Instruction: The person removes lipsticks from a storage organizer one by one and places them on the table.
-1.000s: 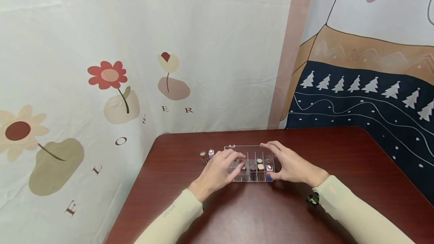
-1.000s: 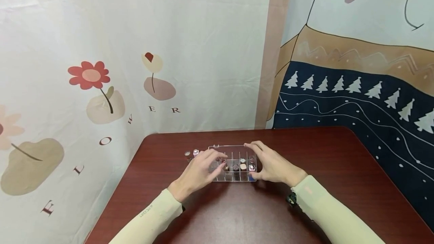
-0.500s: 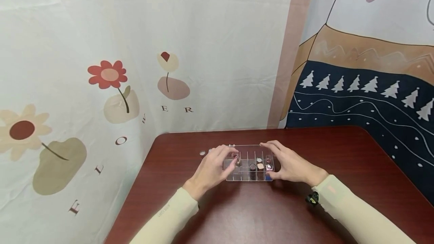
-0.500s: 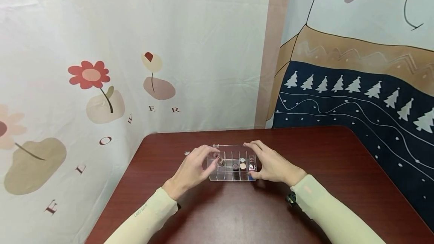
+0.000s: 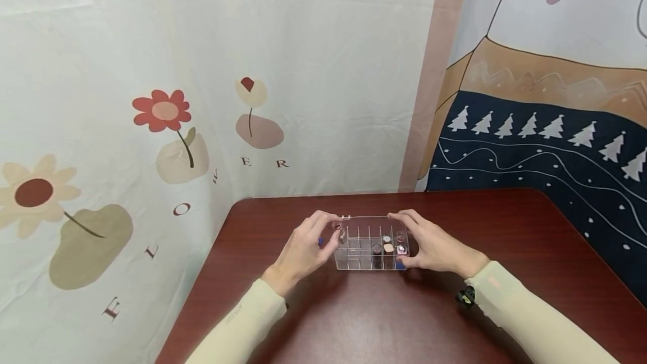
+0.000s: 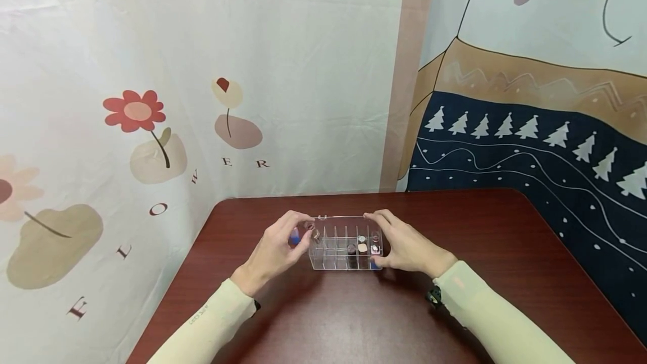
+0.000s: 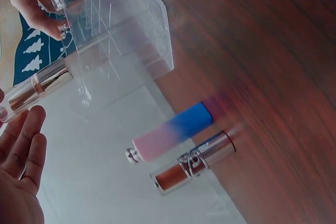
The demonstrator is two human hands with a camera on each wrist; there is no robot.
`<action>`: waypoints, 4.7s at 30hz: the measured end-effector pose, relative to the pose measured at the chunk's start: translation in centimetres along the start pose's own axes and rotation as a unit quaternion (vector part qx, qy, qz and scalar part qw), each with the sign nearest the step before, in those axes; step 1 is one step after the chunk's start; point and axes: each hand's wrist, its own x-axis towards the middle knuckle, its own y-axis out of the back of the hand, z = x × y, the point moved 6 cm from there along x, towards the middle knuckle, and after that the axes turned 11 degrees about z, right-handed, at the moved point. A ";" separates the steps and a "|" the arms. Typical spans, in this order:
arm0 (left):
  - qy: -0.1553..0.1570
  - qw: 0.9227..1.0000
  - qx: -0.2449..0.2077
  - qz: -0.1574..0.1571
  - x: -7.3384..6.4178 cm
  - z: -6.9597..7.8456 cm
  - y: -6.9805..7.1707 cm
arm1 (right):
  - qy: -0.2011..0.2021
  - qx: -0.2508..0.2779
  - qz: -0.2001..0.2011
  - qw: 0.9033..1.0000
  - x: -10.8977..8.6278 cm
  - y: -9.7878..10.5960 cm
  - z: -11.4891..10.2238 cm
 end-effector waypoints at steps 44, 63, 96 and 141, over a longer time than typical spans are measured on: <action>0.052 0.997 0.057 0.009 -4.1 -5.6 5.7 | 0.013 0.007 0.019 1.000 0.0 -0.2 -0.3; 0.102 0.990 0.085 -0.041 -5.6 -8.2 5.8 | 0.019 0.005 0.022 1.000 0.0 -0.2 -0.4; 0.157 0.986 0.034 -0.051 -7.3 -13.2 3.6 | 0.013 0.004 0.012 1.000 0.2 -0.1 -0.4; 0.025 0.996 0.071 -0.049 -1.4 -0.4 -0.2 | 0.026 0.004 0.023 0.999 0.1 -0.2 -0.4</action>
